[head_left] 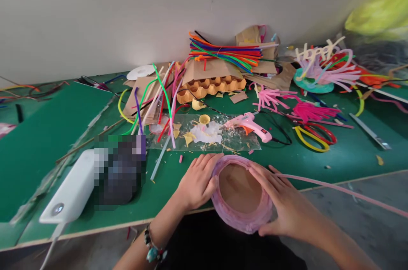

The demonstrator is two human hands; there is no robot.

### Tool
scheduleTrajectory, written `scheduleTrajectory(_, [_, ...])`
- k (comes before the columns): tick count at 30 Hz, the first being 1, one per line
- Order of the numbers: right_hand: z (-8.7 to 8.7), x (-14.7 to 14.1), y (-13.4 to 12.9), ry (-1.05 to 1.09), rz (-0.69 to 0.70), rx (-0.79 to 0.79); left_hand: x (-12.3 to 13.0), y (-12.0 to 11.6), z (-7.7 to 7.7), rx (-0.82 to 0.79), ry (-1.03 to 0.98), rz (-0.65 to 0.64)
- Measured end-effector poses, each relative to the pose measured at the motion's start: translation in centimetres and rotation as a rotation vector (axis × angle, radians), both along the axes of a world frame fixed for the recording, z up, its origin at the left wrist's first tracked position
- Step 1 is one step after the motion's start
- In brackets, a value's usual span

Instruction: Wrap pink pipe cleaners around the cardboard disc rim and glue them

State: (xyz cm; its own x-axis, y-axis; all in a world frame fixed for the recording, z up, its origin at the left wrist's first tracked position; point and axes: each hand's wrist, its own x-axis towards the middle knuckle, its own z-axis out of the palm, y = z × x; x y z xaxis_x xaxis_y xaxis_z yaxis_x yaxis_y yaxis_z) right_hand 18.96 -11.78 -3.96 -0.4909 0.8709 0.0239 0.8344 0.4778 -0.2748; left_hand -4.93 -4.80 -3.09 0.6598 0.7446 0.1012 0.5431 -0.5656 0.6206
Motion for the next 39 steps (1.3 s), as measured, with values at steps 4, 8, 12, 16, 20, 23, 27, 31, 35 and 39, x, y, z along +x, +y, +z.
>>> scheduleTrajectory(4, [0.4, 1.3, 0.6, 0.001, 0.029, -0.038, -0.3, -0.1, -0.2, -0.005, -0.119, 0.017])
scheduleTrajectory(8, [0.9, 3.0, 2.2, 0.003, 0.009, -0.044, -0.5, -0.1, -0.3, -0.070, -0.269, 0.079])
scheduleTrajectory(12, [1.2, 3.5, 3.5, 0.068, 0.058, -0.070, -0.5, -0.1, -0.5, -0.163, -0.438, 0.194])
scheduleTrajectory(16, [1.4, 2.9, 4.0, 0.089, 0.118, -0.056, -0.4, -0.1, -0.8, -0.193, -0.544, 0.303])
scheduleTrajectory(20, [1.1, 2.0, 4.1, 0.089, 0.125, 0.005, -0.2, -0.1, -0.7, -0.090, -0.513, 0.455])
scheduleTrajectory(23, [0.4, 1.3, 4.0, 0.092, 0.092, 0.127, -0.8, -0.4, -0.1, 0.079, -0.439, 0.565])
scheduleTrajectory(27, [-0.9, 0.4, 4.3, 0.108, 0.014, 0.267, -5.2, -1.6, 1.7, 0.365, -0.129, 0.655])
scheduleTrajectory(31, [-1.1, -0.1, 4.7, 0.093, -0.005, 0.300, -11.7, -3.0, 2.7, 0.261, 0.229, 1.000])
scheduleTrajectory(35, [-0.7, -0.1, 4.8, 0.090, 0.000, 0.322, -14.1, -2.4, 2.0, 0.071, 0.511, 1.090])
scheduleTrajectory(39, [-0.6, -0.1, 4.8, 0.092, 0.002, 0.354, -12.2, 0.2, 1.7, 0.097, 0.611, 1.122])
